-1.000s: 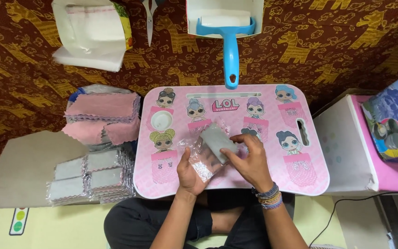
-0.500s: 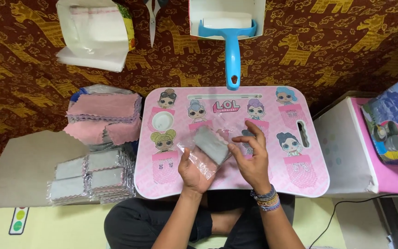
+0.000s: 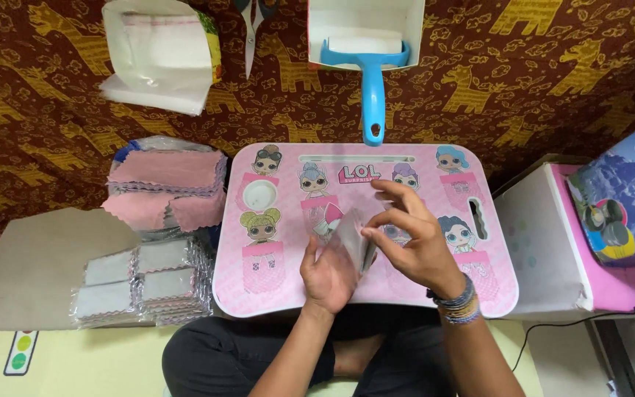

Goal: The person sits on the floor and repeatedly folds small grey and pink cloths, places them into clear plastic bags, and uses a blue lint roller to smooth the cloths before and after packaging. The person stacks the packaged cloths to the side.

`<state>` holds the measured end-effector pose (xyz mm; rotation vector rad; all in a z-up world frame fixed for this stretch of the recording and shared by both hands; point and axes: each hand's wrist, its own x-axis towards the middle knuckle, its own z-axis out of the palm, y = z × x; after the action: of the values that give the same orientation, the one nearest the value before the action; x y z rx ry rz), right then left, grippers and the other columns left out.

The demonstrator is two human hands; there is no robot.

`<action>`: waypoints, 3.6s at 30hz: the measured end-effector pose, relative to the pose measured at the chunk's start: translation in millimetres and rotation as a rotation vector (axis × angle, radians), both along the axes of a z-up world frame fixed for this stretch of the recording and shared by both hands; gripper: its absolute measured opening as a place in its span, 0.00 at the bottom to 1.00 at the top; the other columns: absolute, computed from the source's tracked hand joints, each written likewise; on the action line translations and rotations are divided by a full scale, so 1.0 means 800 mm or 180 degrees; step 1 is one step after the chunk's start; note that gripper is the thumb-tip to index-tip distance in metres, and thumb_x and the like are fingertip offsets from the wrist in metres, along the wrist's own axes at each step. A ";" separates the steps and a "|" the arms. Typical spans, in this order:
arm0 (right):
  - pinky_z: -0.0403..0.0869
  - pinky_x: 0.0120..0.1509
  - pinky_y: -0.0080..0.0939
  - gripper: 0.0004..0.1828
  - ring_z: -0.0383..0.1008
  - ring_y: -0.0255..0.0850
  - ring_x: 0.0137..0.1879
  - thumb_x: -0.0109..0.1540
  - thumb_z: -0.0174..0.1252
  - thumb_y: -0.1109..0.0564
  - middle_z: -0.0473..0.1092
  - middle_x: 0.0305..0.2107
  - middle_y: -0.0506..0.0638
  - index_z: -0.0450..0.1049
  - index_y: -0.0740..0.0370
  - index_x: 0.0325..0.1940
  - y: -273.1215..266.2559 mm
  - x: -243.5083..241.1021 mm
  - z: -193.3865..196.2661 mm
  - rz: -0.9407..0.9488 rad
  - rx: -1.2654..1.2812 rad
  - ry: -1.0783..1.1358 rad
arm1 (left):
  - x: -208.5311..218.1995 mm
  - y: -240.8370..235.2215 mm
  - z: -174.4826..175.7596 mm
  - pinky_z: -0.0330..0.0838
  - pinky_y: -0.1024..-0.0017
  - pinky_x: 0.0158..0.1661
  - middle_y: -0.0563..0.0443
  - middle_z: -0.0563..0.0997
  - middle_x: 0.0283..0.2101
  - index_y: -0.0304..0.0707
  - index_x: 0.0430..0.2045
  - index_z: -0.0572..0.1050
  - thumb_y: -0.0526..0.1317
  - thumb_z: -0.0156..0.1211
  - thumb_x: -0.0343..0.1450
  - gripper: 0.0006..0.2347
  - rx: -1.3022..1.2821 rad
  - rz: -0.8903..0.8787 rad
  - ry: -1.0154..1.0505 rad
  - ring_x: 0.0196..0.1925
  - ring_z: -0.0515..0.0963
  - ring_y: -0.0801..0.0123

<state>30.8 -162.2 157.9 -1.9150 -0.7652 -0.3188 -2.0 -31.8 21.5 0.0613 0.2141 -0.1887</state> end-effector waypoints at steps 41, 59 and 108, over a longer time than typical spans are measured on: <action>0.62 0.69 0.53 0.48 0.57 0.55 0.72 0.54 0.74 0.56 0.49 0.73 0.63 0.55 0.62 0.73 0.003 -0.017 -0.090 -0.0829 0.1011 0.0494 | 0.010 0.017 0.009 0.73 0.51 0.60 0.40 0.79 0.57 0.36 0.57 0.73 0.45 0.56 0.73 0.19 0.0488 0.0471 -0.0166 0.57 0.79 0.53; 0.81 0.39 0.37 0.06 0.75 0.33 0.29 0.60 0.68 0.65 0.79 0.23 0.56 0.84 0.70 0.40 0.018 -0.037 -0.137 -0.0979 0.1860 0.1662 | 0.024 0.006 -0.027 0.78 0.46 0.53 0.42 0.78 0.59 0.42 0.59 0.70 0.45 0.57 0.74 0.18 0.0784 0.0905 -0.0075 0.59 0.78 0.53; 0.76 0.40 0.33 0.08 0.71 0.30 0.34 0.61 0.65 0.67 0.80 0.27 0.54 0.83 0.69 0.44 -0.043 0.015 -0.108 -0.0418 0.1563 0.1606 | 0.026 0.039 0.024 0.80 0.74 0.37 0.45 0.85 0.31 0.30 0.42 0.82 0.31 0.69 0.68 0.10 0.3568 0.0568 -0.0466 0.34 0.82 0.73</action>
<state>43.1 -196.6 71.6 -1.4847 -0.1975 -0.0800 19.1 -0.8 40.3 1.1620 0.1561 0.1340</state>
